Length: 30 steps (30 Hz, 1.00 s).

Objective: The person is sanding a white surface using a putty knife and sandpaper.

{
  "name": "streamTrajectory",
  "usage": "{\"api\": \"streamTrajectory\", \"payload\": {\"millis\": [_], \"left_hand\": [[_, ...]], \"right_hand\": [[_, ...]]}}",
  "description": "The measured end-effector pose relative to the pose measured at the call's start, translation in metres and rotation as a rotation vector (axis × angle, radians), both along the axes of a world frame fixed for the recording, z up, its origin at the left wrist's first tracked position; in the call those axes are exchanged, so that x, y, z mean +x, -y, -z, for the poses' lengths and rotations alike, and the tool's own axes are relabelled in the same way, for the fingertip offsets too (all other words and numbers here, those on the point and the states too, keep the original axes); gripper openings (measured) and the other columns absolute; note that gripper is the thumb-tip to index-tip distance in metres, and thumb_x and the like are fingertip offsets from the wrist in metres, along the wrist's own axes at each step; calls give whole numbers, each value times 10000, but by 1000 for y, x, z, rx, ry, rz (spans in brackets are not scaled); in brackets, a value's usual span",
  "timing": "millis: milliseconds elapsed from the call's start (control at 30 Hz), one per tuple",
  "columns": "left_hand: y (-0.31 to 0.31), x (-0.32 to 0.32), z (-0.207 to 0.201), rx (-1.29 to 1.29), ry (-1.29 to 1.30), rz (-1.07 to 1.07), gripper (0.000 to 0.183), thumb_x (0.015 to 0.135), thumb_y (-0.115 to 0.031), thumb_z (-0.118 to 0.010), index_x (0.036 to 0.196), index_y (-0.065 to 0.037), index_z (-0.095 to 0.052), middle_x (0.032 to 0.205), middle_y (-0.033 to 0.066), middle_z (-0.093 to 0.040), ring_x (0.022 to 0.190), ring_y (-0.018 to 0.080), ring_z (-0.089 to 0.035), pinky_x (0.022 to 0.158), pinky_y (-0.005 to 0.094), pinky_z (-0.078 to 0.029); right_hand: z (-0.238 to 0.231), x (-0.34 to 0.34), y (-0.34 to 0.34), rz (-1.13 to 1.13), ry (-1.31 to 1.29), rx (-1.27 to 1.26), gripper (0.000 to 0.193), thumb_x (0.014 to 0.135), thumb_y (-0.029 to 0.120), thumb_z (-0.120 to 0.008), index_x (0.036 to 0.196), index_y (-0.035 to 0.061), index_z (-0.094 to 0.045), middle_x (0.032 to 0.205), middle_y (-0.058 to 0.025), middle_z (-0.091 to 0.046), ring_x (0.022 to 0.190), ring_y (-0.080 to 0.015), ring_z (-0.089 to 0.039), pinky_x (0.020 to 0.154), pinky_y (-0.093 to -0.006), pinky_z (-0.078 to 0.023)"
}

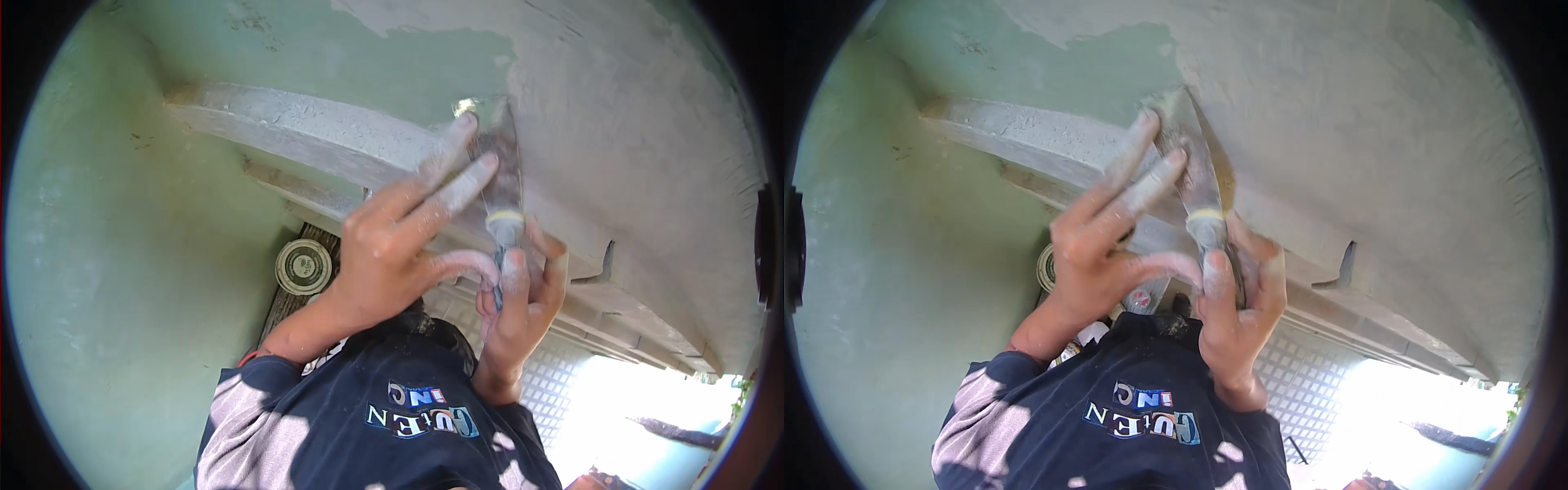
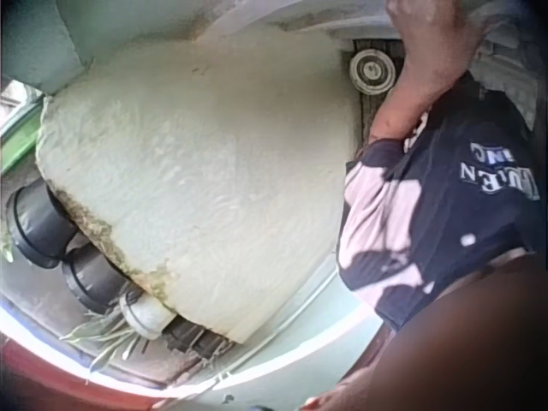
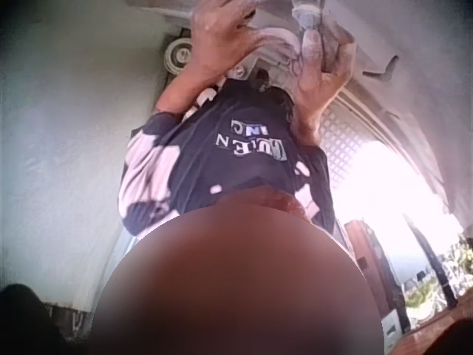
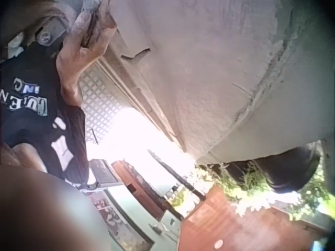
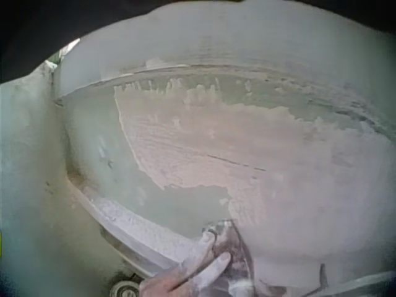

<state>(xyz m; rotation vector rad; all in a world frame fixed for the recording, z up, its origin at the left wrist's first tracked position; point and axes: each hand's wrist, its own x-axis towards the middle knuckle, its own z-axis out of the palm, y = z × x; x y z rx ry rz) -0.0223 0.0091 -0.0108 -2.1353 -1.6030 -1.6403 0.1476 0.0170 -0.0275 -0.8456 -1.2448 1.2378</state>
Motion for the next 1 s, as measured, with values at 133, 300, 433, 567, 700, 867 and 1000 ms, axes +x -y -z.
{"api": "streamTrajectory", "payload": {"millis": [133,300,433,567,700,867,1000], "left_hand": [[8,1,-7,-17,-19,-14,859,655,-348,-881,1454,-159,-627,1583,109,-512,1106,321,-715,891,368,-596],[11,6,-3,-174,-3,19,898,597,-374,-917,1409,-90,-661,1567,205,-506,1358,379,-589,1061,417,-534],[3,-1,-15,34,-24,-25,873,642,-318,-893,1462,-186,-621,1590,93,-506,1116,332,-712,893,378,-599],[11,7,-9,-122,27,39,890,578,-322,-937,1399,-101,-674,1568,204,-506,1367,371,-584,1060,422,-537],[2,0,-18,84,85,-37,868,590,-305,-940,1388,-85,-679,1567,218,-503,1388,370,-566,1073,431,-529],[10,-5,-18,28,-22,-52,808,650,-330,-908,1406,-175,-669,1576,109,-521,1124,329,-720,869,377,-607],[22,4,-2,-182,13,33,862,619,-361,-915,1414,-138,-668,1566,163,-522,1309,351,-633,998,404,-569]], "right_hand": [[12,3,9,2,-26,-9,400,1026,147,-625,1385,8,-516,852,-83,-653,503,-29,-428,441,-191,-310],[30,10,-3,53,110,236,389,1042,140,-606,1400,26,-507,744,-57,-606,500,-28,-423,444,-190,-309],[3,0,3,-42,-53,-80,372,1048,152,-604,1389,33,-514,782,-71,-634,510,-27,-429,448,-188,-312],[16,4,9,15,-31,44,363,1063,168,-585,1394,36,-516,792,-58,-633,506,-26,-423,454,-186,-309],[-23,-10,-4,-97,-114,-29,364,1039,95,-620,1382,-2,-547,1026,-92,-697,590,-16,-435,509,-186,-334],[-9,-8,8,-38,-95,-12,360,1034,93,-623,1378,10,-554,1057,-103,-709,584,-15,-436,502,-187,-335],[17,6,19,9,-86,-47,360,1024,79,-628,1367,-2,-556,1052,-114,-709,594,-18,-458,502,-189,-340]]}}
